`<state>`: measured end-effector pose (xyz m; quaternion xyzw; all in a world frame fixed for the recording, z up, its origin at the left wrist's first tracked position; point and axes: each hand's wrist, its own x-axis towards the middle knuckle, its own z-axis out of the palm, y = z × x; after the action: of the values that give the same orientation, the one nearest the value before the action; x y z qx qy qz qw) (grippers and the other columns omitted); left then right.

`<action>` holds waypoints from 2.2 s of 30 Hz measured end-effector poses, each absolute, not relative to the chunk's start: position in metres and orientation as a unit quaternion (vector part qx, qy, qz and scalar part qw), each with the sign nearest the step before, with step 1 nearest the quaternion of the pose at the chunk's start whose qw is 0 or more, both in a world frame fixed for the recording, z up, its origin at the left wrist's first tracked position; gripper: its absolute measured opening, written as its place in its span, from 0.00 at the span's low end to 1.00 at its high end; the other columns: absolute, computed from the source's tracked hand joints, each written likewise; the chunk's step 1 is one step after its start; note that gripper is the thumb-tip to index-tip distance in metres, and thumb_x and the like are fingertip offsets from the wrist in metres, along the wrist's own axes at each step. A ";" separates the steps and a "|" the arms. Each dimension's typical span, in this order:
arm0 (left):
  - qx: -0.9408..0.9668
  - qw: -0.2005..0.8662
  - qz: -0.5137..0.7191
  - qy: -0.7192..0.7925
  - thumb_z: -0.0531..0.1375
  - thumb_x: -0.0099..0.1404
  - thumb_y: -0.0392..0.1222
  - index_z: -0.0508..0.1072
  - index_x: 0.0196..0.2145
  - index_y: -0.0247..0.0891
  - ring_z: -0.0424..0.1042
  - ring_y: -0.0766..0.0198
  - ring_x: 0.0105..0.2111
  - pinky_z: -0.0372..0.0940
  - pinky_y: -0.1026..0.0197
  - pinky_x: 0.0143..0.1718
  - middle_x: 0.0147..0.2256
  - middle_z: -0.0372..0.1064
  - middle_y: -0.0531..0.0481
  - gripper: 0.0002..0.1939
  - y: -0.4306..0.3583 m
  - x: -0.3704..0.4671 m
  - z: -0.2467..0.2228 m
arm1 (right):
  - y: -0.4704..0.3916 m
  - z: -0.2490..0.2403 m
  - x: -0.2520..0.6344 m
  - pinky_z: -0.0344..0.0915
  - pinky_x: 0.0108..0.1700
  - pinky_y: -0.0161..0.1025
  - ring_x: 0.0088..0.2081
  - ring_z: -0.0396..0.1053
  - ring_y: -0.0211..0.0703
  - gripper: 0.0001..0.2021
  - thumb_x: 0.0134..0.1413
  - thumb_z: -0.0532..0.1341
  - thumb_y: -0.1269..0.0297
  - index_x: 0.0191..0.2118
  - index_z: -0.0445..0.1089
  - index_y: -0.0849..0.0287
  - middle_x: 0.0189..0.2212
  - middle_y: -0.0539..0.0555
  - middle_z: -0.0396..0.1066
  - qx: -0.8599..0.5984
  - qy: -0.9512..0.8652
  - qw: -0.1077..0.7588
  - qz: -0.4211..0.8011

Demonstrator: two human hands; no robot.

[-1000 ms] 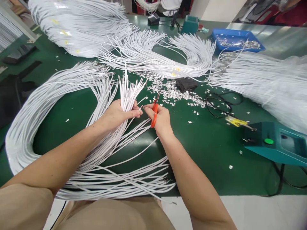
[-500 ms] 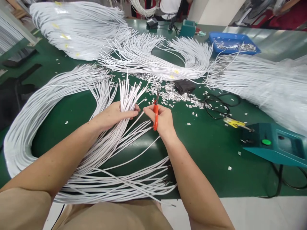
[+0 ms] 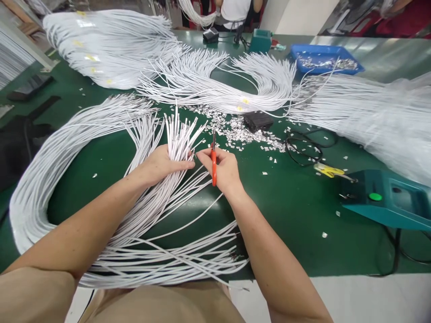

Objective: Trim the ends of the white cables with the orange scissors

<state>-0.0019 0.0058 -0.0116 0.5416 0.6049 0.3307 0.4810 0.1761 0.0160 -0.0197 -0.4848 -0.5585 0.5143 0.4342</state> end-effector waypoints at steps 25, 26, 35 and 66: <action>0.522 0.507 0.399 0.557 0.71 0.46 0.42 0.71 0.32 0.37 0.71 0.62 0.34 0.65 0.58 0.42 0.32 0.71 0.52 0.16 0.005 0.004 -0.013 | 0.016 -0.023 0.174 0.64 0.40 0.37 0.32 0.68 0.37 0.12 0.41 0.67 0.56 0.30 0.74 0.59 0.28 0.48 0.73 -0.437 -0.489 0.441 0.612; 0.522 0.504 0.401 0.559 0.71 0.47 0.42 0.71 0.32 0.37 0.71 0.62 0.34 0.65 0.58 0.43 0.32 0.71 0.52 0.16 0.005 0.004 -0.012 | 0.017 -0.024 0.176 0.63 0.40 0.37 0.32 0.68 0.38 0.12 0.44 0.66 0.55 0.31 0.74 0.59 0.29 0.49 0.73 -0.460 -0.525 0.428 0.574; 0.523 0.478 0.404 0.579 0.71 0.47 0.44 0.71 0.33 0.36 0.73 0.58 0.37 0.65 0.55 0.46 0.34 0.75 0.49 0.17 0.005 0.005 -0.011 | 0.022 -0.033 0.188 0.54 0.33 0.37 0.31 0.65 0.40 0.10 0.52 0.59 0.60 0.25 0.69 0.58 0.29 0.53 0.71 -0.554 -0.775 0.192 0.234; 0.587 0.392 0.331 0.626 0.67 0.50 0.47 0.72 0.31 0.38 0.72 0.57 0.35 0.65 0.57 0.42 0.32 0.74 0.50 0.14 0.003 0.012 -0.002 | 0.021 -0.026 0.177 0.63 0.36 0.36 0.30 0.68 0.37 0.11 0.42 0.67 0.57 0.30 0.76 0.59 0.28 0.50 0.75 -0.476 -0.486 0.430 0.593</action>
<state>0.0116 0.0033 -0.0022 0.5874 0.6259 0.3313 0.3918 0.1775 0.0213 -0.0261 -0.4756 -0.4863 0.5934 0.4303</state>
